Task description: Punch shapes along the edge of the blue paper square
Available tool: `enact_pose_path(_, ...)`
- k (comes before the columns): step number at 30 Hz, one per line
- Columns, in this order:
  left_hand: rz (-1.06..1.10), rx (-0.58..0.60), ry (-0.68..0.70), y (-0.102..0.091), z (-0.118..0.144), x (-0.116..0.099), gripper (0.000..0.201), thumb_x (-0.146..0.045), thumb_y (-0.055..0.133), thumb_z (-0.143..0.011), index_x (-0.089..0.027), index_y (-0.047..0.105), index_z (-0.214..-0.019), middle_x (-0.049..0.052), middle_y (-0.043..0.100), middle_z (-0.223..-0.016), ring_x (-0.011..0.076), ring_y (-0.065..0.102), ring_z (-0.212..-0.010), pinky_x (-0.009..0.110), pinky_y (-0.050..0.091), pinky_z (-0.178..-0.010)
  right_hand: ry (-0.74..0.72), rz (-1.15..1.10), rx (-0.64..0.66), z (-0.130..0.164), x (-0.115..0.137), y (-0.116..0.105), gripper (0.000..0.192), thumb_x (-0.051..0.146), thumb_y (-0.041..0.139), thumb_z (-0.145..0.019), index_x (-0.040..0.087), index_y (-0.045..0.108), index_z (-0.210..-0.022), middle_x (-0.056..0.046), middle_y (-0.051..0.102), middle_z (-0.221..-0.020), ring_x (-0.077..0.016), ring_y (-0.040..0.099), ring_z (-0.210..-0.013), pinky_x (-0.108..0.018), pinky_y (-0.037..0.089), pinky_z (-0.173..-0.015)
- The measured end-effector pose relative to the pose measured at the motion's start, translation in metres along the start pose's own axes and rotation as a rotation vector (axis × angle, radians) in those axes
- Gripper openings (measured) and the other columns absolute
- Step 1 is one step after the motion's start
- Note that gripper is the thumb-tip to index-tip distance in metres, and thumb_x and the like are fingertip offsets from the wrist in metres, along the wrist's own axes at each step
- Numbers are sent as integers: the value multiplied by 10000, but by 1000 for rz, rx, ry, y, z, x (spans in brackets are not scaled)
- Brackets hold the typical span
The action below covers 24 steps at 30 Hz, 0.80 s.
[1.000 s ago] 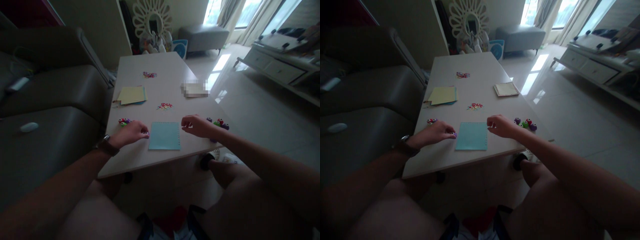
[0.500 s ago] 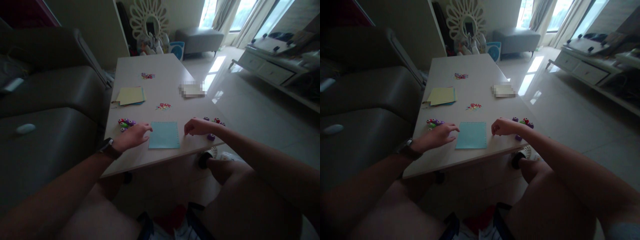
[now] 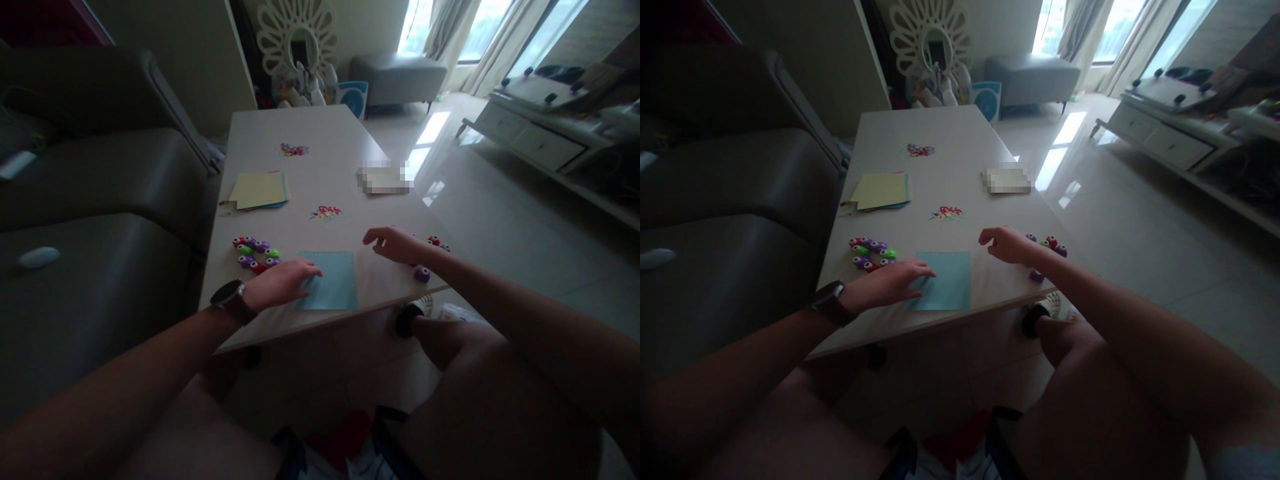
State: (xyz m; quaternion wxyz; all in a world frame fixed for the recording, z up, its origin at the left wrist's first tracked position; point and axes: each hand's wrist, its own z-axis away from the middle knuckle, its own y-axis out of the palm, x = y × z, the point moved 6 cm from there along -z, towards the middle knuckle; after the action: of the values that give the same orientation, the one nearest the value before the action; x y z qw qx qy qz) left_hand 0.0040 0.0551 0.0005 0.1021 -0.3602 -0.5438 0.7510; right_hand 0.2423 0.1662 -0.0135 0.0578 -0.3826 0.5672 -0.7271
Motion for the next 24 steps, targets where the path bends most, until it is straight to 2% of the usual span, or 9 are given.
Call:
enact_pose_path(3,20,22,16,3,-2,0,461,-127,772,-778,-182,678,-1226,110,664,-1276,247,643,-1146,384,494,-1016,-28,7,15,1,1,2,315,140,547,-794,222,723,-1043,-69,759,-1020,-188,684,-871,-318,519,-813)
enact_pose_path(6,29,21,30,4,-2,1,447,-121,784,-771,-188,686,-1202,107,653,-1316,249,617,-1211,392,469,-1058,-38,2,51,3,5,5,282,148,560,-817,210,697,-1055,-83,752,-1066,-194,684,-904,-321,523,-824)
enact_pose_path(10,11,13,32,4,-3,0,412,-112,785,-760,-207,708,-1154,97,674,-1279,245,631,-1186,391,477,-1040,-73,3,42,1,10,9,300,126,568,-816,201,683,-1083,-96,744,-1100,-212,681,-981,-340,519,-896)
enact_pose_path(13,10,18,39,4,-4,0,406,-116,778,-763,-217,712,-1151,92,676,-1258,243,637,-1156,389,485,-1017,-82,15,51,-6,10,16,443,104,573,-808,186,642,-1238,-128,700,-1240,-251,642,-1143,-390,496,-1008)
enact_pose_path(15,17,25,41,5,-5,0,409,-115,771,-765,-219,709,-1156,91,673,-1246,241,634,-1142,389,486,-1005,-81,14,13,-10,8,16,603,66,569,-785,200,566,-1372,-128,615,-1405,-265,538,-1322,-421,438,-1113)
enact_pose_path(17,21,28,46,6,-5,1,405,-111,766,-766,-218,706,-1152,90,667,-1239,238,629,-1137,385,482,-1002,-81,11,-51,-12,5,14,684,39,556,-770,211,516,-1431,-113,548,-1490,-258,435,-1425,-430,379,-1179)
enact_pose_path(20,6,35,48,7,-7,0,384,-112,764,-766,-210,701,-1131,88,663,-1223,235,623,-1127,382,478,-1002,-50,32,-104,-8,-2,8,634,54,543,-798,200,529,-1415,-126,570,-1454,-269,447,-1409,-450,376,-1182)
enact_pose_path(24,-13,46,34,7,-8,-1,377,-97,764,-755,-201,702,-1113,84,665,-1190,232,627,-1091,380,483,-983,-45,101,-82,1,-7,6,525,106,562,-838,202,580,-1354,-140,612,-1384,-296,508,-1342,-473,395,-1152)
